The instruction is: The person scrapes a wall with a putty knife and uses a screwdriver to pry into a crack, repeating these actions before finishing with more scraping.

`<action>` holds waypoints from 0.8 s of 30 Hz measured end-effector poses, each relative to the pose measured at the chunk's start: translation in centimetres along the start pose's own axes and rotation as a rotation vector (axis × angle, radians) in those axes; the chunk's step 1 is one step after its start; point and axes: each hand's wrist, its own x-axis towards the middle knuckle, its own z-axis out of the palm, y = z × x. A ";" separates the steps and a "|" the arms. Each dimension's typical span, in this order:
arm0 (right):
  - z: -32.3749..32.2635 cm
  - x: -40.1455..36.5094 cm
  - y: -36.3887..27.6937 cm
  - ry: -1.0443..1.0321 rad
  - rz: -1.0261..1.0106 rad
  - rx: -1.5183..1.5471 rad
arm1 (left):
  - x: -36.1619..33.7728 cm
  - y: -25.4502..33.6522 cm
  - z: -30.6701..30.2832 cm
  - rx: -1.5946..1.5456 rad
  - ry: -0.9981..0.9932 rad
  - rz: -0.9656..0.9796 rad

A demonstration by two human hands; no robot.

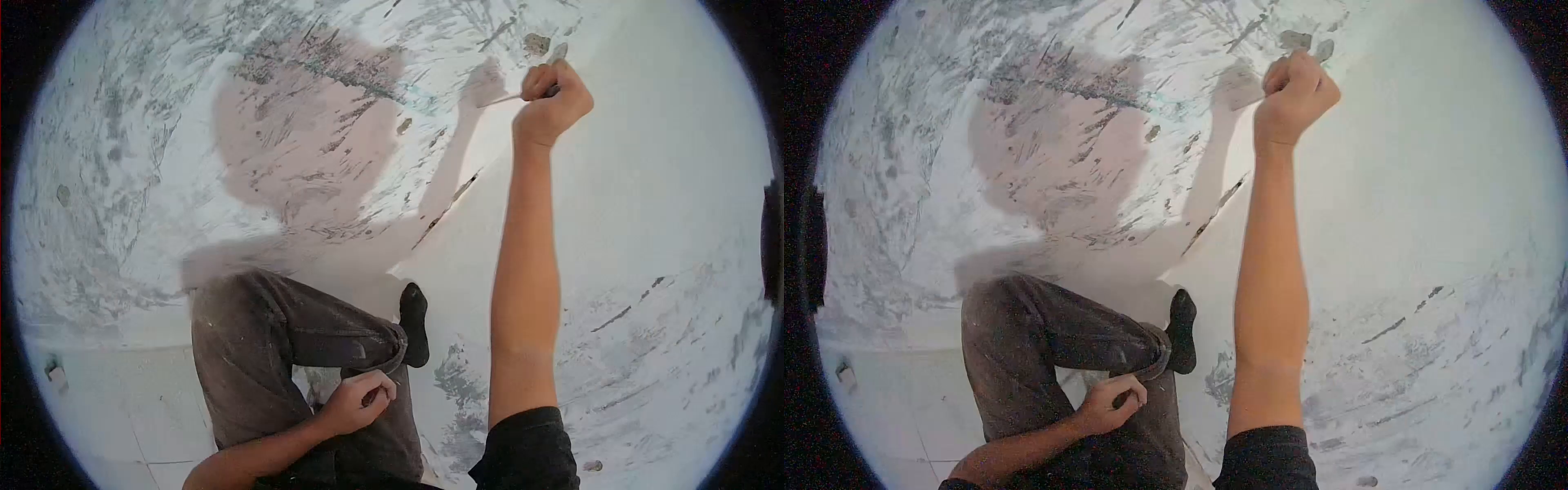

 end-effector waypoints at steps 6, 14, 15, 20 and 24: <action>1.7 1.5 -2.5 0.061 -0.009 -0.195 | 0.2 0.3 -0.3 -0.003 0.010 0.002; -0.6 -3.5 4.0 -0.017 0.134 -0.269 | 0.1 0.5 -0.3 0.014 0.010 0.004; -0.9 -3.4 4.5 0.086 0.084 -0.359 | 0.1 0.4 -0.3 -0.016 0.001 -0.010; -2.9 -1.7 0.0 0.113 0.094 -0.011 | -0.1 0.4 -0.7 -0.045 -0.061 -0.094; -1.8 -0.1 -1.8 0.240 0.090 0.159 | 0.1 0.7 -0.7 -0.010 -0.060 -0.070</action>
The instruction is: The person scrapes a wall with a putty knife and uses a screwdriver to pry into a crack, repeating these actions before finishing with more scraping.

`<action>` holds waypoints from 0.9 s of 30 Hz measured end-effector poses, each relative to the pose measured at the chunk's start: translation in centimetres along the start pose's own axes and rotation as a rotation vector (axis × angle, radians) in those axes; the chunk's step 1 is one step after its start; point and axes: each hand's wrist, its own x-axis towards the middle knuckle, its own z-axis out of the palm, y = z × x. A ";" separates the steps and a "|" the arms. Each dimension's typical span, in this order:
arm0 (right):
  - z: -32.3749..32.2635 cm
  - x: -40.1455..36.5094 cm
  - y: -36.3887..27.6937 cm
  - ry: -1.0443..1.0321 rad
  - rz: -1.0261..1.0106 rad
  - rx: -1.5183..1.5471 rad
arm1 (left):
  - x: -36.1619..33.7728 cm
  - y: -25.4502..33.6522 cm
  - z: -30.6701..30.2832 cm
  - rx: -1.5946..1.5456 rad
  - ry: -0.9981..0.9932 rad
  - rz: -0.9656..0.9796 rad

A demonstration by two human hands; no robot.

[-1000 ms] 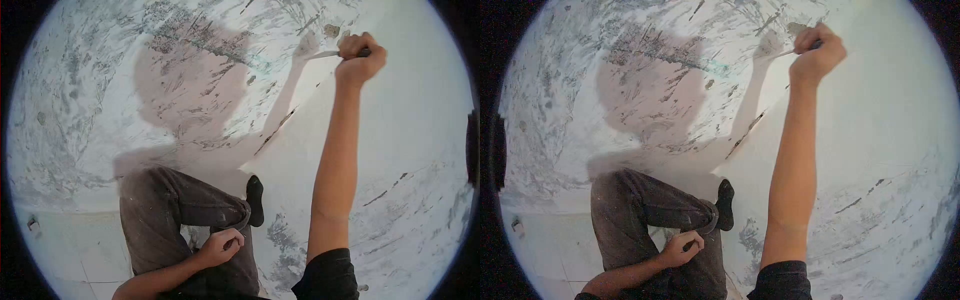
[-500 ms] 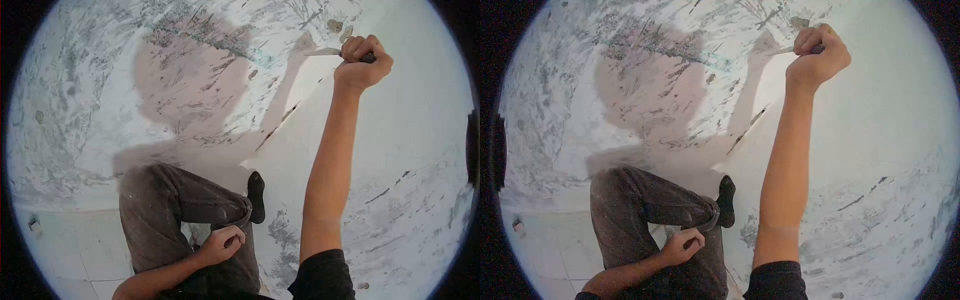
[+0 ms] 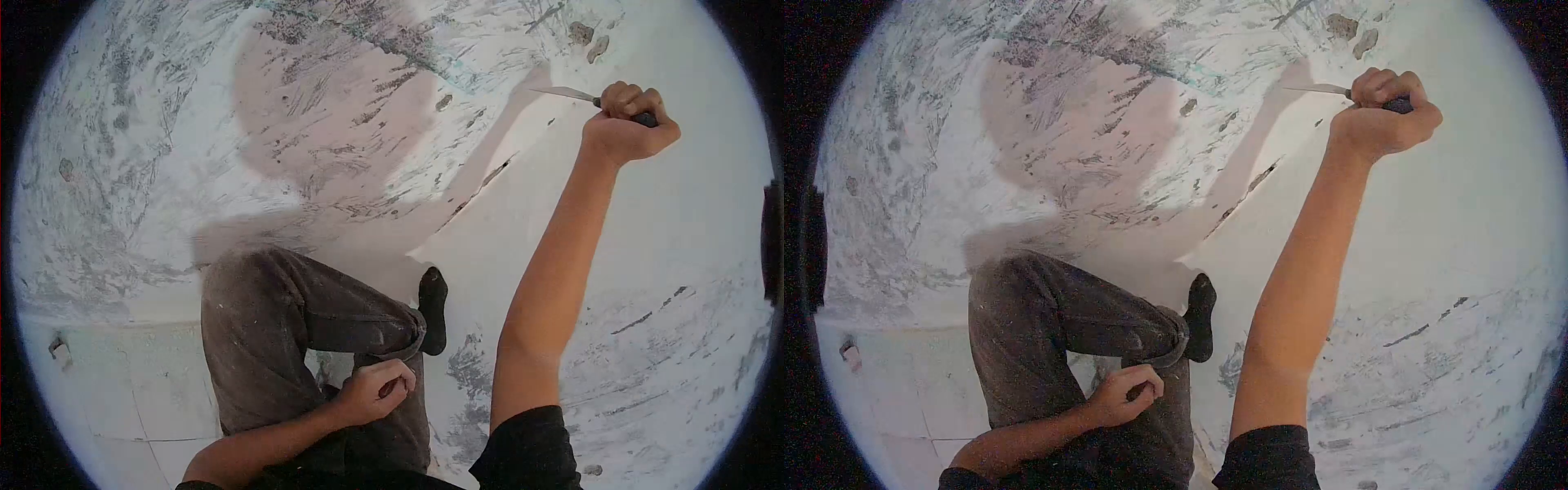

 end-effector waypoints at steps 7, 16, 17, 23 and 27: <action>2.9 0.5 -0.5 -0.082 0.000 -0.203 | -0.1 -0.1 0.1 -0.037 0.002 -0.070; 0.9 -2.4 2.8 -0.155 -0.004 -0.288 | 0.2 -0.2 0.2 -0.027 0.093 0.087; 0.3 -2.0 2.2 -0.136 -0.031 -0.198 | 0.1 -0.4 0.2 -0.034 0.077 0.072; 1.3 -0.8 -0.7 -0.077 -0.038 -0.106 | -0.1 -0.8 0.4 -0.046 0.047 0.081; 2.9 -1.8 1.3 -0.125 -0.030 -0.227 | 0.0 -0.6 0.3 -0.038 0.058 0.078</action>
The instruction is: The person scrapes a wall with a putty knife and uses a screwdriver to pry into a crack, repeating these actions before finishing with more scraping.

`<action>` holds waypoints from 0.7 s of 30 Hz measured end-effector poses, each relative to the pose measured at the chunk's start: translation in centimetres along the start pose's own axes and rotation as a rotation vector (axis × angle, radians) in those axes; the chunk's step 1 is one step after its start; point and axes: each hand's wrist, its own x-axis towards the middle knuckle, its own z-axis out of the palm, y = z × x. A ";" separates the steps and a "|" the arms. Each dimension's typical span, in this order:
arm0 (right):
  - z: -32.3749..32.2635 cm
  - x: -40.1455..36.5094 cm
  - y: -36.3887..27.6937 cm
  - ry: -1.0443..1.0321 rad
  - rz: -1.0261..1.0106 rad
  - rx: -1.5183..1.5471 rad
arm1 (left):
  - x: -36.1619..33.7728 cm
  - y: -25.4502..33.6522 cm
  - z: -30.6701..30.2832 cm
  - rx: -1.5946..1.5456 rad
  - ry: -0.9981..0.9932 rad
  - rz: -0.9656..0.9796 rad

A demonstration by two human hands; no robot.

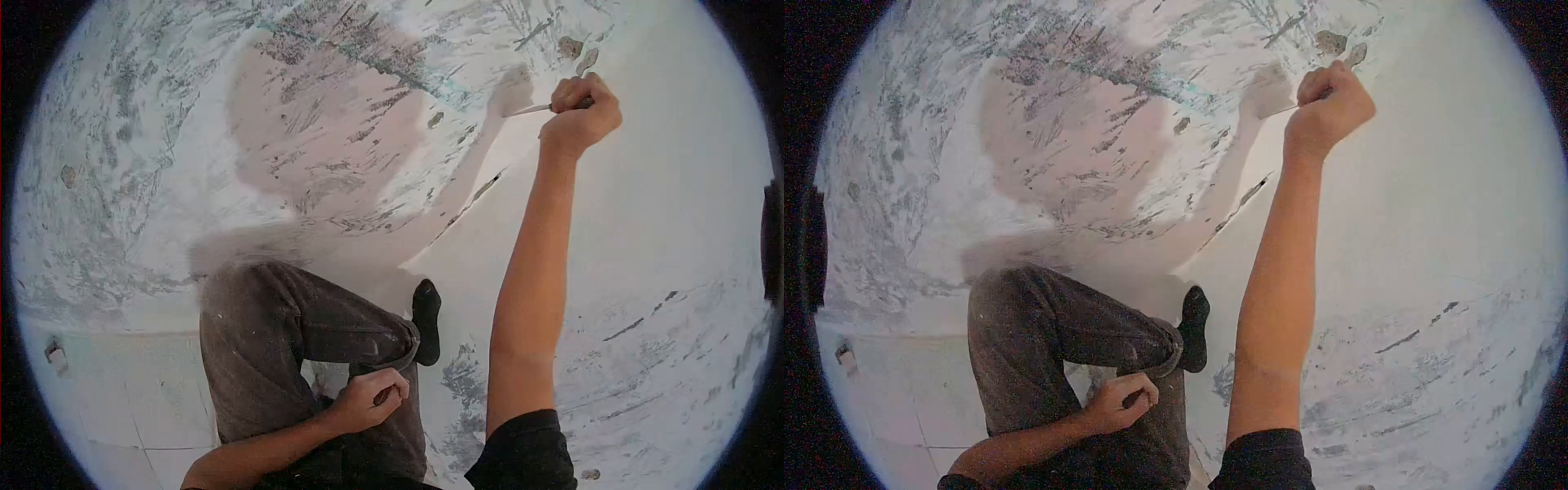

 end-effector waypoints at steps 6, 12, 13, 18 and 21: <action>-0.8 1.2 -1.1 -0.003 -0.040 0.078 | 0.1 0.4 -0.2 -0.004 -0.011 -0.018; -1.0 0.1 1.0 0.023 0.025 -0.100 | 0.1 0.0 0.0 0.028 0.027 0.045; -1.2 0.2 0.5 0.058 0.013 -0.035 | 0.2 0.0 -0.1 0.033 0.041 0.048; -1.0 0.1 0.1 0.091 -0.005 -0.037 | -0.1 0.4 -0.2 0.008 -0.050 -0.077; -1.6 1.1 -0.3 0.130 0.024 0.056 | 0.0 0.5 -0.3 0.028 -0.044 -0.094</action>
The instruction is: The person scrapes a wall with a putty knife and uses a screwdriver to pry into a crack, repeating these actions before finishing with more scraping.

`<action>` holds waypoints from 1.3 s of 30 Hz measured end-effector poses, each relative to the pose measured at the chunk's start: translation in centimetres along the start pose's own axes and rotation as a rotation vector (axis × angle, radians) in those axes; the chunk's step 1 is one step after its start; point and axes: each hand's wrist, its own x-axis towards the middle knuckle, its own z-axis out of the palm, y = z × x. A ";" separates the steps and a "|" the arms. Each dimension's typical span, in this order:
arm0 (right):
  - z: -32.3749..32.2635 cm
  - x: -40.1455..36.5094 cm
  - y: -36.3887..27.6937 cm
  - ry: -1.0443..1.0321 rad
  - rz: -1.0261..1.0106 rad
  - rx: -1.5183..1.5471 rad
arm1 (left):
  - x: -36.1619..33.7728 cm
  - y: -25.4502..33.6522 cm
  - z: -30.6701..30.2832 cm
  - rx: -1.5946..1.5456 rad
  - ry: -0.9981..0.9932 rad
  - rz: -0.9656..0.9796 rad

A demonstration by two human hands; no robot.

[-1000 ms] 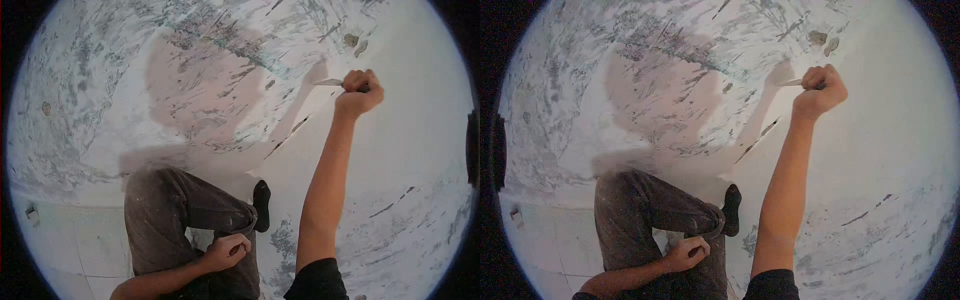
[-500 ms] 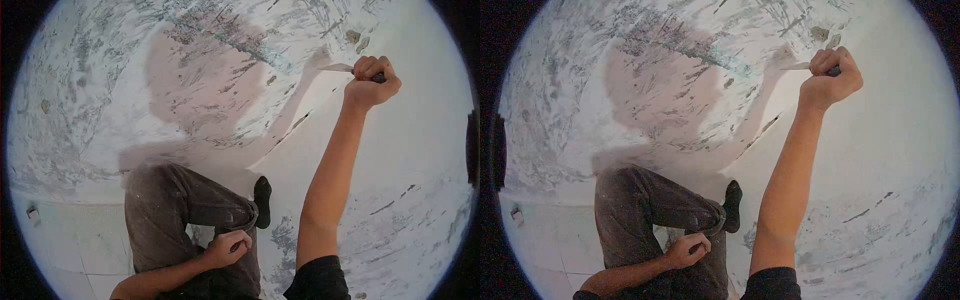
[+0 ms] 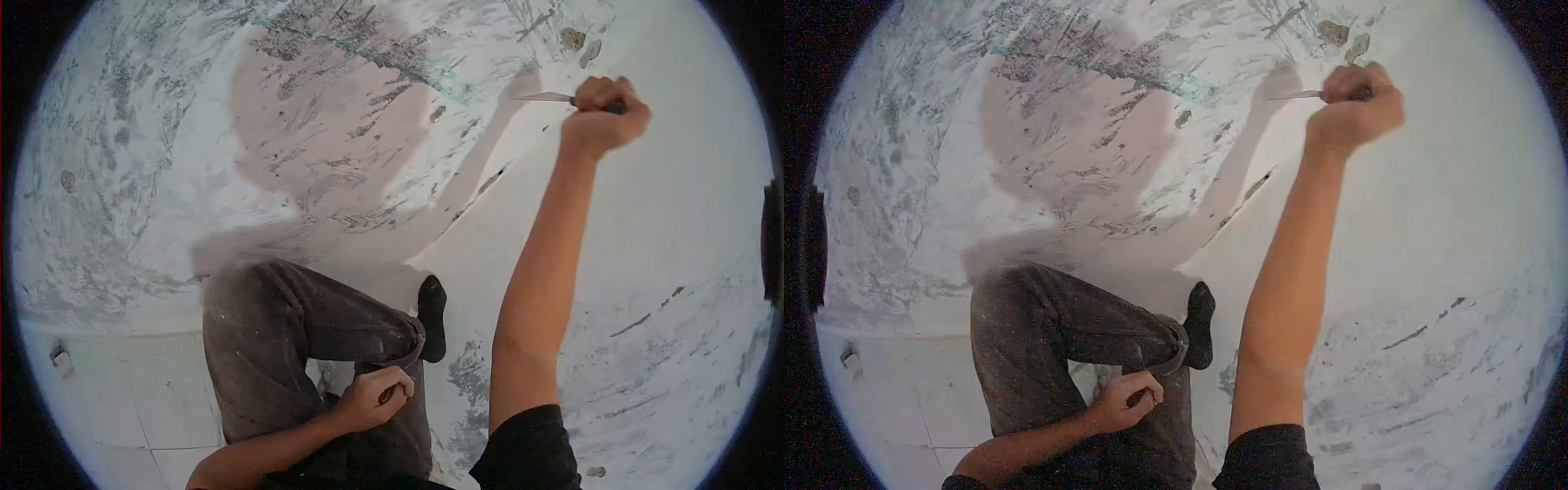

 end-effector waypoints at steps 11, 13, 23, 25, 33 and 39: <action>1.3 0.3 -0.4 -0.044 -0.031 -0.055 | 0.2 -0.5 0.1 0.004 0.009 0.023; 0.9 0.7 0.0 -0.050 0.029 -0.066 | -0.1 -0.5 0.5 0.007 0.027 0.074; 1.0 2.6 -0.5 -0.088 0.006 0.084 | 0.1 0.1 0.2 0.020 0.034 0.037; -0.1 3.9 -1.7 -0.195 -0.020 0.239 | 0.2 -0.3 0.3 0.013 0.046 0.089; -3.0 -2.6 3.1 -0.019 0.157 -0.049 | 0.1 0.1 0.1 -0.018 -0.001 -0.030; -9.8 -14.6 -3.4 -0.095 0.423 -0.069 | 0.0 -0.5 0.3 -0.014 0.036 0.039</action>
